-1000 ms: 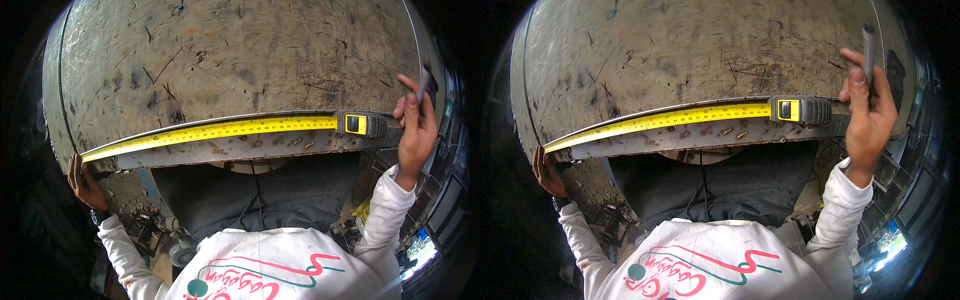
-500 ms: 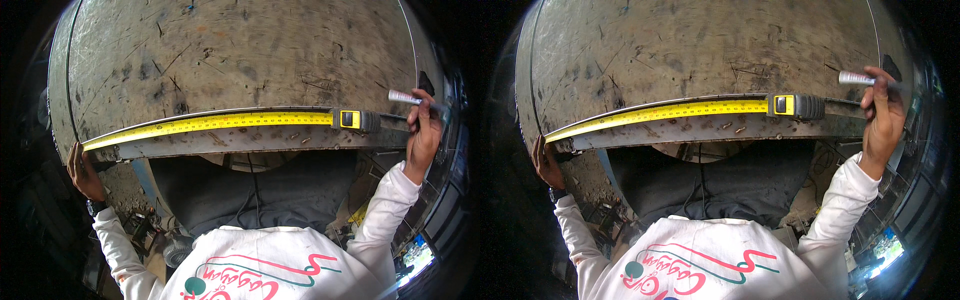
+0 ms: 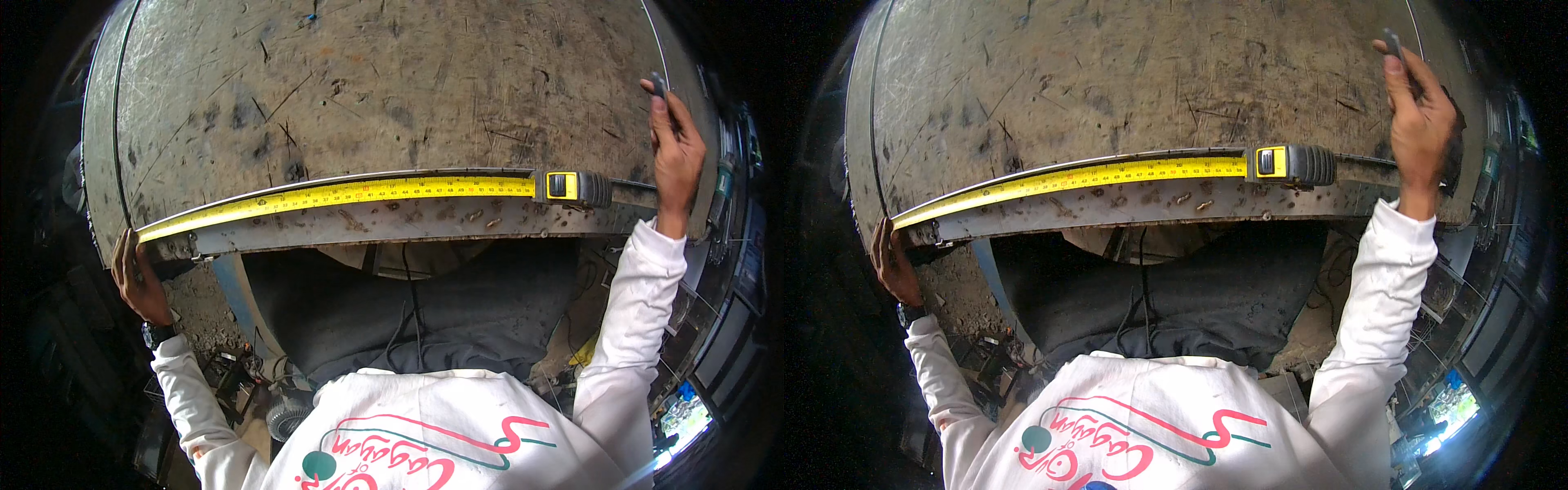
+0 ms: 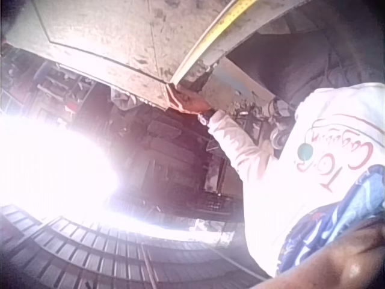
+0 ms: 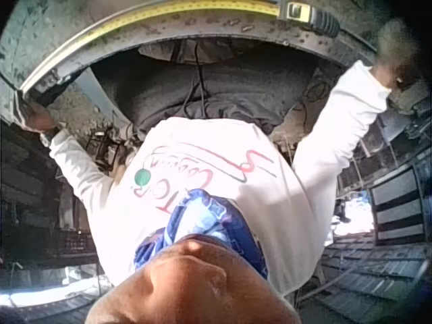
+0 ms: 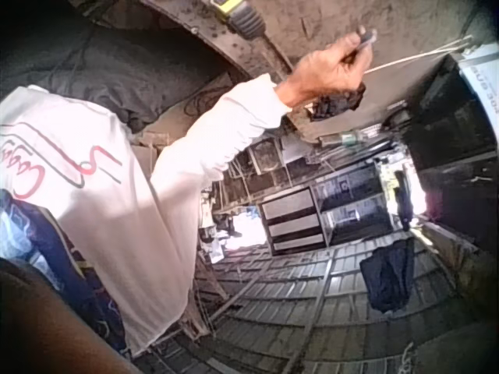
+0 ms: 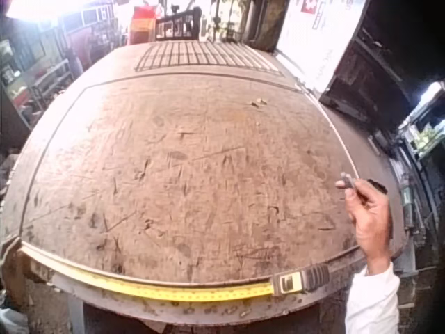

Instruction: The person uses a tape measure and a marker to measure and mark a metal sheet on a workbench. They repeatedly extend the tape, align it along the sheet, and make marks at measured intervals.

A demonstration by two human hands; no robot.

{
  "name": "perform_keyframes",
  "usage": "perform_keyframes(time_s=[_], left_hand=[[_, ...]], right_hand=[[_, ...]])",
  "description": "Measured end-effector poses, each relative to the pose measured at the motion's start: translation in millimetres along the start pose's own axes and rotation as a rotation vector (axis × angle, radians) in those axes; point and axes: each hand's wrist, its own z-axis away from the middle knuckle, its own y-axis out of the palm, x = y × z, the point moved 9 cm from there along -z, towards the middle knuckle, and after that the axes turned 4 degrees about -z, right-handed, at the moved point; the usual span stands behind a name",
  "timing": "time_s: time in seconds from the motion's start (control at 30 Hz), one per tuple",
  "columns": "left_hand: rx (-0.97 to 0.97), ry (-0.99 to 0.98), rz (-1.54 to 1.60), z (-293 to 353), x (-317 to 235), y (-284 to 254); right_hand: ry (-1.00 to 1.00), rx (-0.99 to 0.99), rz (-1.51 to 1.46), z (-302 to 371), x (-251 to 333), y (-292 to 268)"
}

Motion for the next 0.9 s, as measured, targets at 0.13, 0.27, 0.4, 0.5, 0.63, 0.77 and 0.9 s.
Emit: perform_keyframes(time_s=[0.13, 0.27, 0.4, 0.5, 0.63, 0.77, 0.9], left_hand=[[0.003, -0.006, -0.009, -3.4, -2.3, 4.7], [-0.004, 0.006, -0.027, -0.3, 1.0, -1.1], [-0.006, 0.019, -0.009, -0.2, -1.5, 3.2], [0.009, 0.050, -0.020, 0.0, -0.9, 1.2], [0.024, 0.025, -0.008, -3.6, -5.6, 5.5], [0.027, 0.018, -0.025, -0.2, -0.4, 3.1], [0.053, -0.050, -0.035, -1.7, -1.5, 5.1]], right_hand=[[-0.002, 0.036, 0.296, -16.6, -3.5, 15.7], [-0.023, 0.311, 0.455, -13.5, 18.7, 30.4], [0.250, 0.323, 0.142, -7.1, 34.4, -4.1], [0.131, 0.230, -0.545, 11.2, 69.5, -5.7], [0.063, 0.576, -1.616, 57.1, 126.6, 53.0], [0.289, 0.459, -1.519, 104.5, 141.7, 140.1], [0.239, 0.396, -1.029, 105.5, 116.3, 168.3]])
